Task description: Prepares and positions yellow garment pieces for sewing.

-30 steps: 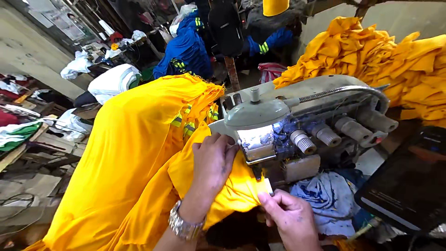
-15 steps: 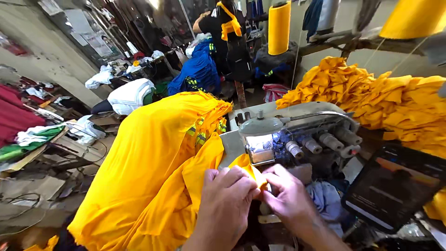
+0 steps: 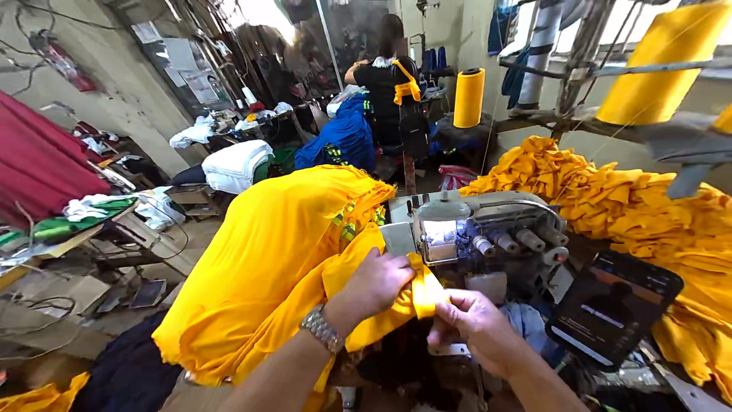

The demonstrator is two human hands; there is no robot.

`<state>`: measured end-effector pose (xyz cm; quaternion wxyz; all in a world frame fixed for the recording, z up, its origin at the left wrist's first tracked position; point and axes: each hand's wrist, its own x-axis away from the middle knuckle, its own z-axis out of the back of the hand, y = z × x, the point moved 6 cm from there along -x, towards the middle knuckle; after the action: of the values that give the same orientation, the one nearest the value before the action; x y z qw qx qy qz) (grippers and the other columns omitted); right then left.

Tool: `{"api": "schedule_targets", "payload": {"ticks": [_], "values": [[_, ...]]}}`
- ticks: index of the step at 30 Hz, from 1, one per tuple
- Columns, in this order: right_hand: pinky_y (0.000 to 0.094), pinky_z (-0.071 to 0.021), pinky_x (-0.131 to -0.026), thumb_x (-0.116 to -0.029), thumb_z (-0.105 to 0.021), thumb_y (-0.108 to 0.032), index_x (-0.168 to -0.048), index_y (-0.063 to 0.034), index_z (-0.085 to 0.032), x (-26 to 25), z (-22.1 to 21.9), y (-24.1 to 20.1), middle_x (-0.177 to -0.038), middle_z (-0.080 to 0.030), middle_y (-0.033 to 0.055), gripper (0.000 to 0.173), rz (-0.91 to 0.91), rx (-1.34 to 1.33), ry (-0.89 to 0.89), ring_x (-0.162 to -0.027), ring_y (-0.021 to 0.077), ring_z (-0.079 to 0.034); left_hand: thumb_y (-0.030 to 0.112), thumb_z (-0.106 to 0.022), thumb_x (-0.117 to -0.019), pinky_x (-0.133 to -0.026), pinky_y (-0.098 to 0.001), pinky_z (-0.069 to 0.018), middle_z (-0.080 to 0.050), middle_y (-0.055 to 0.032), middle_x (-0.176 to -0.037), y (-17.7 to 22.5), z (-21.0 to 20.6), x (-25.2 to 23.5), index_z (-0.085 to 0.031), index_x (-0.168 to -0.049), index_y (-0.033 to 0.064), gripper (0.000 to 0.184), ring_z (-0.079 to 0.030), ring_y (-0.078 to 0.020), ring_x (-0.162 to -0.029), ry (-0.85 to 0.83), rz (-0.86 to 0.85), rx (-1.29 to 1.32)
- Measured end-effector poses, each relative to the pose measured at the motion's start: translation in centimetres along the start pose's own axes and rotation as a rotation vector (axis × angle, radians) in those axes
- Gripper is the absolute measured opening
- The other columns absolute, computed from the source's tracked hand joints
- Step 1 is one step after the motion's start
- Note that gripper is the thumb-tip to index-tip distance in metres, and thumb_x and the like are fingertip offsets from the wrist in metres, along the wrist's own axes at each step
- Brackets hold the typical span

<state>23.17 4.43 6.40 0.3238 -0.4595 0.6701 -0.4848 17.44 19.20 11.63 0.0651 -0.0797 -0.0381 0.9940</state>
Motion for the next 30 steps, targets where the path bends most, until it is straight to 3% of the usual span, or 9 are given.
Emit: {"api": "schedule_targets", "payload": {"ticks": [5,8,11,16,19,21,22,26,30], "values": [[0.0292,-0.0598,-0.055,-0.1023,-0.060,-0.026,-0.099,-0.0089,-0.068,1.8,0.7,1.2,-0.080,-0.068,0.0007,0.019,-0.010,0.043,0.065,-0.058,0.0108,-0.065,0.024,-0.071,-0.0945,-0.079,-0.0497,-0.0481,-0.069,-0.0004,-0.089,-0.2,4.2,-0.3,-0.075,-0.086,0.0153,0.013,-0.064,-0.0232,-0.089,-0.091,-0.100,0.022],[0.0291,-0.0614,-0.069,-0.1000,-0.064,-0.029,-0.097,-0.0091,-0.075,0.8,1.5,-2.4,-0.084,-0.074,0.0007,0.023,0.245,0.232,0.174,-0.074,0.0101,-0.071,0.025,-0.069,-0.0958,-0.082,-0.0362,-0.0526,-0.074,0.0060,-0.098,1.4,6.7,0.3,-0.077,-0.093,0.0162,0.013,-0.066,-0.0094,-0.092,-0.068,-0.244,0.377],[0.0309,-0.0619,-0.079,-0.0992,-0.066,-0.030,-0.102,-0.0100,-0.076,-1.2,0.7,-3.5,-0.092,-0.074,0.0001,0.023,0.281,0.413,0.027,-0.084,0.0101,-0.071,0.021,-0.070,-0.0960,-0.072,-0.0270,-0.0552,-0.072,0.0012,-0.089,2.2,6.8,0.9,-0.076,-0.093,0.0088,0.014,-0.065,-0.0062,-0.080,-0.152,-0.243,0.639],[0.0282,-0.0603,-0.077,-0.0955,-0.070,-0.042,-0.109,-0.0086,-0.071,-1.5,-0.7,-2.6,-0.098,-0.072,0.0005,0.036,0.155,0.624,-0.207,-0.086,0.0071,-0.070,0.023,-0.068,-0.0977,-0.066,-0.0362,-0.0518,-0.064,0.0002,-0.079,2.7,7.2,1.0,-0.072,-0.089,0.0111,0.015,-0.063,-0.0137,-0.073,-0.096,-0.171,0.261],[0.0307,-0.0596,-0.087,-0.0927,-0.074,-0.044,-0.110,-0.0067,-0.072,-0.5,-1.0,-2.3,-0.102,-0.073,0.0019,0.041,0.250,0.703,-0.217,-0.097,0.0063,-0.069,0.022,-0.076,-0.0914,-0.064,-0.0398,-0.0577,-0.065,-0.0027,-0.095,4.6,6.4,-0.6,-0.069,-0.103,0.0121,0.017,-0.067,-0.0176,-0.079,-0.157,-0.194,0.158],[0.0322,-0.0593,-0.085,-0.0923,-0.074,-0.044,-0.108,-0.0067,-0.073,0.1,-1.1,-1.8,-0.100,-0.073,0.0032,0.041,0.258,0.744,-0.221,-0.096,0.0071,-0.069,0.023,-0.077,-0.0915,-0.076,-0.0464,-0.0598,-0.067,-0.0114,-0.117,5.3,5.3,-1.5,-0.066,-0.123,0.0062,0.037,-0.070,-0.0246,-0.095,-0.302,-0.251,0.255],[0.0318,-0.0595,-0.084,-0.0925,-0.074,-0.043,-0.108,-0.0064,-0.073,0.2,-1.0,-1.6,-0.099,-0.073,0.0035,0.039,0.251,0.751,-0.232,-0.095,0.0072,-0.069,0.024,-0.074,-0.0941,-0.080,-0.0495,-0.0586,-0.068,-0.0146,-0.115,5.5,4.8,-1.8,-0.066,-0.122,0.0025,0.036,-0.070,-0.0278,-0.098,-0.373,-0.278,0.306],[0.0293,-0.0602,-0.081,-0.0948,-0.072,-0.026,-0.112,-0.0047,-0.071,-0.6,0.3,-2.3,-0.099,-0.072,0.0034,0.028,0.204,0.642,-0.174,-0.089,0.0084,-0.070,0.040,-0.066,-0.0988,-0.068,-0.0546,-0.0523,-0.067,-0.0117,-0.078,4.6,5.7,-3.2,-0.071,-0.086,0.0033,0.040,-0.068,-0.0307,-0.079,-0.538,-0.167,0.107],[0.0278,-0.0617,-0.076,-0.0880,-0.075,-0.011,-0.105,-0.0102,-0.067,-2.0,1.7,-3.5,-0.094,-0.073,0.0014,0.019,0.209,0.504,0.034,-0.081,0.0102,-0.072,0.030,-0.074,-0.0930,-0.067,-0.0511,-0.0537,-0.071,-0.0053,-0.081,3.8,6.8,-3.9,-0.076,-0.084,0.0099,0.022,-0.070,-0.0250,-0.080,-0.439,-0.261,0.059]]}}
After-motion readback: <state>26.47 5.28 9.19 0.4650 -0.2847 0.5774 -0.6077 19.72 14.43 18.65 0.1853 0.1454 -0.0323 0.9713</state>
